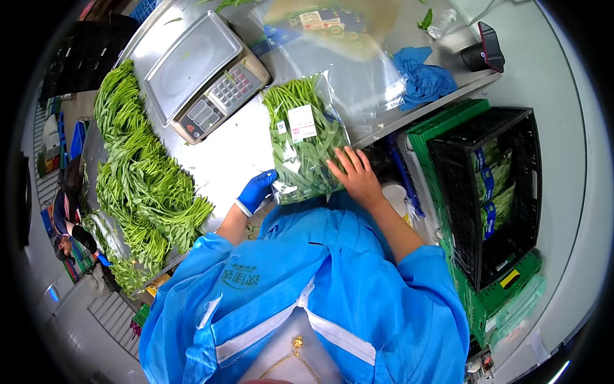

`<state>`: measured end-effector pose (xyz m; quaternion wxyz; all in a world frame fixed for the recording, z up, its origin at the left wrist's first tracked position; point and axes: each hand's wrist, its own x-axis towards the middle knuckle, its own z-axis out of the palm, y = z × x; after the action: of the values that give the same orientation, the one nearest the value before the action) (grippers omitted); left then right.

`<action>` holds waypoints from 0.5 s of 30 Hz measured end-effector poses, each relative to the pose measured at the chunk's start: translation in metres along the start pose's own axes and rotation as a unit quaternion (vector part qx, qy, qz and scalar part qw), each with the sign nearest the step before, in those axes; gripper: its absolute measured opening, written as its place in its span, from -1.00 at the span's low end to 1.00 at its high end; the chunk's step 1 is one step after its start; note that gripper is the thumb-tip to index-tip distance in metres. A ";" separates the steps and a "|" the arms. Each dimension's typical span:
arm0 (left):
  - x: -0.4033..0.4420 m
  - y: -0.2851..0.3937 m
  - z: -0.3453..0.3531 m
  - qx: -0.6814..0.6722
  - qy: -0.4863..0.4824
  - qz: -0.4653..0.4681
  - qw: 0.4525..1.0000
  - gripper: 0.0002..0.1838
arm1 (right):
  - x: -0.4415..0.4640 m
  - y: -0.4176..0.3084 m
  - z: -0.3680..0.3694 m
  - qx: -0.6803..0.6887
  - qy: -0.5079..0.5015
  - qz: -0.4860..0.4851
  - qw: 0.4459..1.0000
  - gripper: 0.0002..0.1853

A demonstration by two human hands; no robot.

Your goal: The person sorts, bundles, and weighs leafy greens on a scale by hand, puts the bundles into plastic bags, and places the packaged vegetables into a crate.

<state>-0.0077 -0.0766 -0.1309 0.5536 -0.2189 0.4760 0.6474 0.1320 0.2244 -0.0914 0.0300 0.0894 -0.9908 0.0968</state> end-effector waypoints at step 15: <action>-0.047 0.015 0.114 -0.220 -0.028 0.047 0.974 -0.55 | 0.014 0.029 -0.038 0.095 0.093 -0.133 0.982 -0.53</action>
<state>0.0202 -0.0015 -0.0359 0.4742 -0.2948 0.3158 0.7672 0.1142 0.2575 -0.0587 0.1259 0.2133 -0.9492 0.1938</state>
